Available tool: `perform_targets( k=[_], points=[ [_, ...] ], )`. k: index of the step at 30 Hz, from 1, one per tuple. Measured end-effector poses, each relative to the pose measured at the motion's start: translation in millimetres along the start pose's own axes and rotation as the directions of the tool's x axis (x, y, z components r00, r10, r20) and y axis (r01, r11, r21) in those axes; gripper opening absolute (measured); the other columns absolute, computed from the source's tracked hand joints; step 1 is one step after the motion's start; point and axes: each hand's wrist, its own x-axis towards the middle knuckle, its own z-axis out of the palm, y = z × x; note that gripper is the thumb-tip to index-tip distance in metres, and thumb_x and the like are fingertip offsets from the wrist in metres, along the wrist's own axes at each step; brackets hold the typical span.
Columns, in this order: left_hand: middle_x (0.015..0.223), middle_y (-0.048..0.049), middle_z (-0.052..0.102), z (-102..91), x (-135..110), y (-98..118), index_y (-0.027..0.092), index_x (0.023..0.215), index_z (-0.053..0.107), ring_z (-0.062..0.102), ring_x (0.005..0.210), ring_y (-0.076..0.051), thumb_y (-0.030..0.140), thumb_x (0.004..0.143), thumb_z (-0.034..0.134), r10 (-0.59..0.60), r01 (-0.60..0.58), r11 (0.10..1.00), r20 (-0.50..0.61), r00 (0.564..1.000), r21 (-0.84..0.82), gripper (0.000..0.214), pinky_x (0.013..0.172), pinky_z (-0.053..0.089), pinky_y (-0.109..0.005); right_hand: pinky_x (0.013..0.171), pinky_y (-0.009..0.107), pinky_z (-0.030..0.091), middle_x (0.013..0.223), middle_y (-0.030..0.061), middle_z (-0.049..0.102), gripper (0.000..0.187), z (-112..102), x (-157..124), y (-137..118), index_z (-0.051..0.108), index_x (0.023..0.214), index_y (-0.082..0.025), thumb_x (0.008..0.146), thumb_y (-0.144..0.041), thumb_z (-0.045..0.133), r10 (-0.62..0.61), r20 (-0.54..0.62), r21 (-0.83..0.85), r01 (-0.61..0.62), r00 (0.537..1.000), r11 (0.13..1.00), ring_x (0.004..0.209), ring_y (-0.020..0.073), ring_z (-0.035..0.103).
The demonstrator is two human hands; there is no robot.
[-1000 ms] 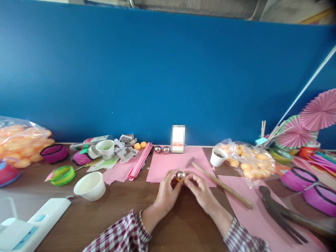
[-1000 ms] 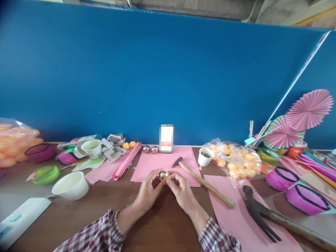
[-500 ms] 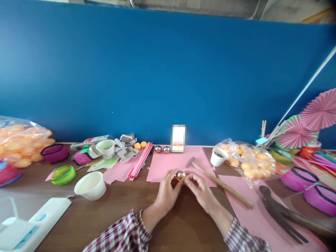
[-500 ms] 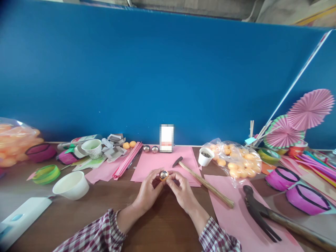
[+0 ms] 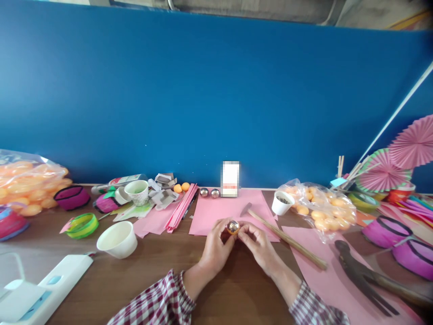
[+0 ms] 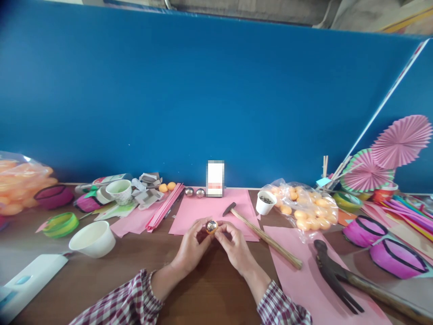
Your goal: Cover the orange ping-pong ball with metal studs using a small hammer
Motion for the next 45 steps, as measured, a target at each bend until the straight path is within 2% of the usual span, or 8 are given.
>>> perform_targets(
  k=[7, 14, 22, 28, 35, 42, 45],
  points=[
    [0.108, -0.0058, 0.063, -1.6, -0.4, 2.4, 0.021, 0.109, 0.058, 0.058, 0.103, -0.020, 0.008, 0.076, 0.057, -0.004, 0.005, 0.999, -0.018, 1.000, 0.034, 0.036, 0.092, 0.046, -0.037, 0.076, 0.031, 0.045, 0.081, 0.0035, 0.064, 0.021, 0.1, 0.2, 2.6, 0.060, 0.076, -0.019, 0.081, -0.039, 0.056, 0.017, 0.007, 0.012, -0.018, 1.000, 1.000, 0.084, 0.0195, 0.058],
    [0.105, -0.0061, 0.065, -1.5, -1.3, 6.8, 0.020, 0.107, 0.059, 0.059, 0.100, -0.021, 0.010, 0.078, 0.055, 0.007, -0.006, 0.998, -0.011, 1.000, 0.065, 0.031, 0.091, 0.046, -0.038, 0.077, 0.032, 0.046, 0.080, 0.0042, 0.065, 0.023, 1.7, 0.9, 8.1, 0.060, 0.074, -0.018, 0.078, -0.040, 0.060, 0.022, -0.050, 0.013, -0.021, 0.999, 1.000, 0.084, 0.0205, 0.059],
    [0.104, -0.0054, 0.066, -1.4, -1.9, 8.9, 0.021, 0.106, 0.059, 0.059, 0.099, -0.021, 0.011, 0.079, 0.053, 0.012, -0.012, 0.997, 0.002, 1.000, 0.074, 0.029, 0.091, 0.046, -0.038, 0.074, 0.033, 0.049, 0.082, 0.0038, 0.065, 0.024, 3.9, 1.1, 14.7, 0.058, 0.076, -0.018, 0.075, -0.041, 0.064, 0.049, -0.058, 0.122, -0.041, 0.997, 0.992, 0.079, 0.0185, 0.060],
    [0.106, -0.0056, 0.065, -0.6, -2.6, 7.1, 0.021, 0.110, 0.058, 0.059, 0.101, -0.021, 0.009, 0.078, 0.053, 0.031, -0.030, 0.996, -0.008, 0.999, 0.090, 0.034, 0.092, 0.046, -0.039, 0.082, 0.038, 0.050, 0.099, 0.0068, 0.066, 0.036, 5.3, 1.1, 14.0, 0.058, 0.096, -0.020, 0.069, -0.041, 0.069, 0.103, -0.036, 0.281, -0.089, 0.994, 0.956, 0.094, 0.0224, 0.062],
    [0.110, -0.0064, 0.065, -0.9, -4.2, 9.0, 0.021, 0.111, 0.058, 0.059, 0.103, -0.021, 0.010, 0.080, 0.052, 0.055, -0.056, 0.990, 0.008, 0.998, 0.131, 0.033, 0.094, 0.046, -0.039, 0.088, 0.041, 0.048, 0.102, 0.0088, 0.067, 0.034, 5.2, 0.6, 12.9, 0.061, 0.098, -0.018, 0.072, -0.038, 0.068, 0.094, -0.031, 0.277, -0.082, 0.995, 0.957, 0.098, 0.0240, 0.061],
    [0.113, -0.0080, 0.064, 0.2, -6.1, 8.7, 0.021, 0.113, 0.057, 0.058, 0.106, -0.023, 0.017, 0.080, 0.054, 0.029, -0.029, 0.989, 0.003, 1.000, 0.146, 0.033, 0.095, 0.045, -0.041, 0.073, 0.034, 0.052, 0.091, 0.0059, 0.068, 0.032, 3.7, 1.1, 12.8, 0.061, 0.093, -0.019, 0.071, -0.041, 0.068, 0.120, -0.056, 0.250, -0.102, 0.991, 0.963, 0.086, 0.0216, 0.063],
    [0.115, -0.0090, 0.063, 0.2, -5.7, 9.9, 0.020, 0.117, 0.054, 0.057, 0.108, -0.023, 0.017, 0.080, 0.054, 0.002, -0.003, 0.992, 0.013, 1.000, 0.125, 0.037, 0.097, 0.043, -0.041, 0.076, 0.035, 0.051, 0.092, 0.0054, 0.068, 0.030, 3.1, 1.2, 12.0, 0.061, 0.092, -0.019, 0.072, -0.040, 0.068, 0.093, -0.089, 0.236, -0.070, 0.992, 0.969, 0.087, 0.0215, 0.063]
  ],
)
